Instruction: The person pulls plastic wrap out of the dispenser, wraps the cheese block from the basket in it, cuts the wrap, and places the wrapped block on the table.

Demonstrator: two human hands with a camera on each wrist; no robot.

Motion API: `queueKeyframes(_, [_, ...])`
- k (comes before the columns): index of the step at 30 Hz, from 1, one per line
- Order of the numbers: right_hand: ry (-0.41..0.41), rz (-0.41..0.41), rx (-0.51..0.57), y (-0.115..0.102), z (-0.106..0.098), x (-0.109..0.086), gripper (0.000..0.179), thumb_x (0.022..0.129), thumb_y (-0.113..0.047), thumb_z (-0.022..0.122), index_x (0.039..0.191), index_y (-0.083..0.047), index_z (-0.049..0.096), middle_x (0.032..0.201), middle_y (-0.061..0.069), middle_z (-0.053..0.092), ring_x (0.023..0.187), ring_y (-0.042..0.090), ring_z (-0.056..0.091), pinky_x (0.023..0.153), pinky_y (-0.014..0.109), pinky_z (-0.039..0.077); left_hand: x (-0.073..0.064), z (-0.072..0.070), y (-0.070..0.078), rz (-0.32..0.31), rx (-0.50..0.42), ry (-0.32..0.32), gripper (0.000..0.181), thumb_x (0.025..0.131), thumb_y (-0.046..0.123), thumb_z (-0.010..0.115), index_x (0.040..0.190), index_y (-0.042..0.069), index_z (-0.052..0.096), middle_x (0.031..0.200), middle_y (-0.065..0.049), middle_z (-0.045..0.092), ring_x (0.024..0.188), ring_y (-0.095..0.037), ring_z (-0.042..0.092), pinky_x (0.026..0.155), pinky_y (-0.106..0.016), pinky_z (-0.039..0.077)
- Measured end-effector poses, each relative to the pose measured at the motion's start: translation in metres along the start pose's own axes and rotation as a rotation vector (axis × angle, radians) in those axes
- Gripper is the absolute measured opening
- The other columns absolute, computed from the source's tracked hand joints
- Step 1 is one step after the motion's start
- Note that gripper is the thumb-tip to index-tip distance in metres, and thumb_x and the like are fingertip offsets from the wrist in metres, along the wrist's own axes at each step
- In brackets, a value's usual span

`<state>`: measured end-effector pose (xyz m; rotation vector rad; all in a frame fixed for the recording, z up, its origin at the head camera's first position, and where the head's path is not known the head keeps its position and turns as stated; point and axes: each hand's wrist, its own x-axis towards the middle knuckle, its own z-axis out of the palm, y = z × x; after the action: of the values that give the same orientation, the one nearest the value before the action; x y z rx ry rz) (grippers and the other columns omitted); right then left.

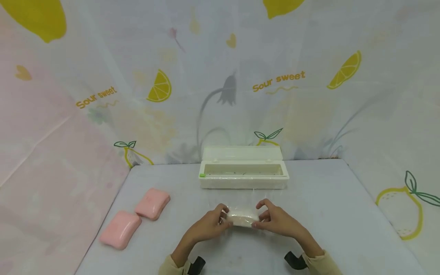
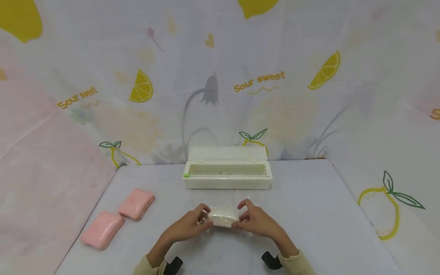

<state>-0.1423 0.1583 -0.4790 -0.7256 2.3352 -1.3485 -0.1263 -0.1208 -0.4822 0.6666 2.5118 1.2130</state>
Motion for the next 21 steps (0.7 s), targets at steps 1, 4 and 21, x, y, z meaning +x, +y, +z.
queueKeyframes(1, [0.012, 0.01, 0.009, 0.001, -0.002, 0.004, 0.051, 0.091, -0.027, 0.073, 0.122, 0.001, 0.043, 0.092, 0.009, 0.072, 0.075, 0.015, 0.066, 0.06, 0.028, 0.049, 0.005, -0.002, 0.0, -0.003, -0.003, 0.009, 0.035, 0.098, 0.027, 0.062, 0.12, 0.003, 0.05, 0.103, -0.01, 0.068, 0.08, -0.008, 0.062, 0.066, -0.026, 0.05])
queueKeyframes(4, [0.09, 0.035, 0.005, 0.003, -0.005, 0.017, 0.04, 0.096, -0.03, 0.066, 0.115, -0.001, 0.045, 0.084, 0.007, 0.072, 0.068, 0.016, 0.062, 0.054, 0.027, 0.045, 0.019, -0.004, -0.001, -0.019, 0.009, 0.064, 0.035, 0.102, 0.031, 0.055, 0.12, 0.001, 0.05, 0.086, -0.007, 0.067, 0.069, -0.008, 0.058, 0.058, -0.026, 0.048])
queueKeyframes(21, [0.509, 0.101, -0.182, 0.02, 0.003, 0.07, 0.035, 0.091, -0.03, 0.072, 0.106, -0.005, 0.053, 0.063, 0.001, 0.06, 0.054, 0.008, 0.048, 0.047, 0.026, 0.038, 0.08, 0.004, -0.011, -0.068, 0.16, 0.503, 0.027, 0.103, 0.029, 0.054, 0.101, 0.003, 0.061, 0.07, 0.001, 0.06, 0.059, -0.009, 0.052, 0.051, -0.027, 0.044])
